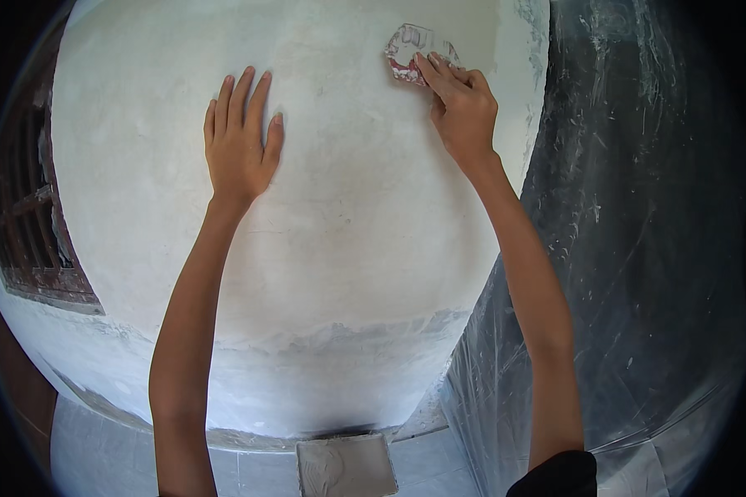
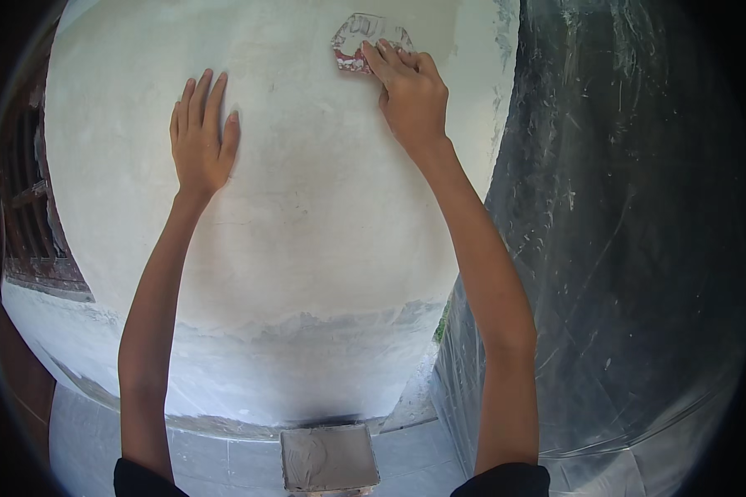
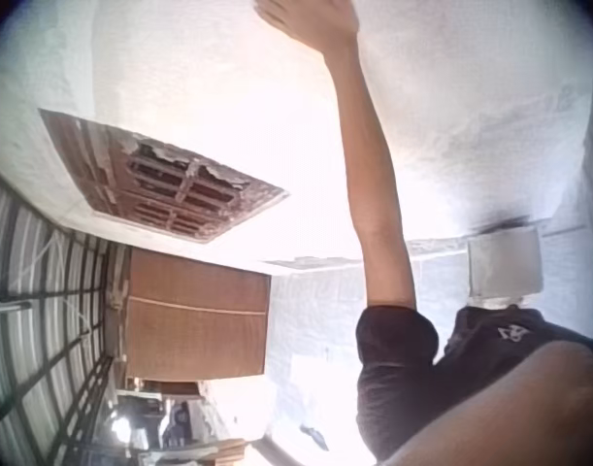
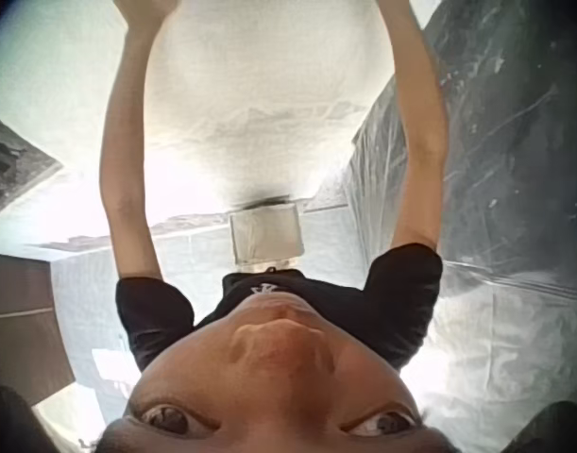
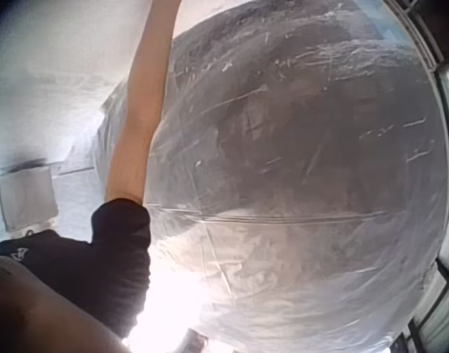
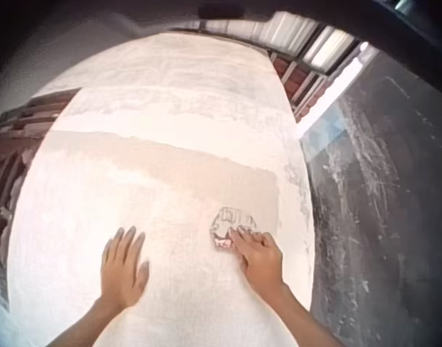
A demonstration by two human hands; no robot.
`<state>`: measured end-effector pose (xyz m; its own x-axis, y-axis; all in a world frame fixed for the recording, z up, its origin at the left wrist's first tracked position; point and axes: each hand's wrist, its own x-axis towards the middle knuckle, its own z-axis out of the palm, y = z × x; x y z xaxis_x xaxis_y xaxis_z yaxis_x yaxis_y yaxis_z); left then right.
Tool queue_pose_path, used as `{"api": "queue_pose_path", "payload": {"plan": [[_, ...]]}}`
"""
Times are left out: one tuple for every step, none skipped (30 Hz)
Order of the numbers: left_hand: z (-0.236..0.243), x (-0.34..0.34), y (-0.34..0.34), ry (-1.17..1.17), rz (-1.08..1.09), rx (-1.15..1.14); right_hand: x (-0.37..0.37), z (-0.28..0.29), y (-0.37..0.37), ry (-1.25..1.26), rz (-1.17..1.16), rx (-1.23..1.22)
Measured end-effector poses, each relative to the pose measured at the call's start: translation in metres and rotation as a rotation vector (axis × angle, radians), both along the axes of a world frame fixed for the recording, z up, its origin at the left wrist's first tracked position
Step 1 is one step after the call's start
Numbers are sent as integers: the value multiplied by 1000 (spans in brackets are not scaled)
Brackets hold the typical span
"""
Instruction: The person applies plaster to a wall using a putty knife, taking the plaster from a bucket and spreading it onto the wall.
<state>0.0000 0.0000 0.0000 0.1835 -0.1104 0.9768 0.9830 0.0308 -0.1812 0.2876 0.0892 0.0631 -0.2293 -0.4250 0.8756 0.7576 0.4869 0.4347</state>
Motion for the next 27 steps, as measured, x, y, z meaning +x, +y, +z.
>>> {"api": "queue_pose_path", "payload": {"plan": [[0, 2, 1, -11, 6, 0, 2, -15, -1, -14, -5, -8], [-2, 1, 1, -26, 21, -5, 4, -29, -5, -18, -3, -5], [-1, 2, 1, -36, 24, -2, 9, -40, -10, -62, 27, -59], [-2, 1, 1, -34, 24, 9, 12, -49, -14, -102, 56, -121], [-3, -2, 0, -33, 27, 18, 12, -53, -19, -107, 61, -125], [-3, -1, -2, -38, 28, 23, 16, -48, -29, -119, 96, -148], [-4, -2, 0, -40, 42, 18, 18, -45, -36, -127, 129, -176], [-5, -4, 1, -41, 59, 12, 17, -32, -37, -129, 130, -178], [-5, -2, 0, -37, 52, 7, 16, -13, -36, -80, 97, -74], [-3, 0, 0, -35, 46, 8, 15, 4, -30, -31, 65, 33], [-1, 2, 2, -35, 40, 12, 16, 15, -22, -28, 60, 33], [0, 3, 2, -31, 37, 15, 14, 25, -15, -16, 34, 29], [0, 4, 2, -28, 21, 10, 14, 29, -9, -3, 6, 26], [1, 7, 3, -23, 1, 6, 14, 21, -5, 4, -3, 29], [0, 6, 0, -21, 8, 11, 13, 9, 0, 5, 4, 34], [-2, 5, 0, -34, 17, 4, 12, -7, 3, -27, 26, 14], [-2, 5, 1, -46, 24, -2, 14, -19, 5, -60, 45, -6], [-4, 4, 1, -50, 29, -6, 16, -30, -2, -64, 50, -10], [-4, 2, 0, -51, 40, -1, 20, -40, -11, -110, 43, -81], [-6, 0, -1, -54, 52, 3, 21, -42, -18, -158, 37, -153], [-5, 0, -4, -58, 56, 7, 22, -35, -25, -162, 40, -150], [-5, -1, -3, -50, 52, 13, 24, -25, -31, -138, 66, -133], [-5, -3, -3, -44, 52, 18, 23, -14, -35, -117, 96, -118], [-3, 1, -2, -44, 42, 16, 23, 3, -35, -65, 75, -16], [-2, 3, 1, -36, 24, 34, 21, 19, -29, -64, 67, -21], [1, 6, 3, -27, 6, 58, 19, 37, -24, -52, 46, 24], [1, 5, 2, -30, 7, 60, 14, 45, -20, -45, 34, 69]]}}
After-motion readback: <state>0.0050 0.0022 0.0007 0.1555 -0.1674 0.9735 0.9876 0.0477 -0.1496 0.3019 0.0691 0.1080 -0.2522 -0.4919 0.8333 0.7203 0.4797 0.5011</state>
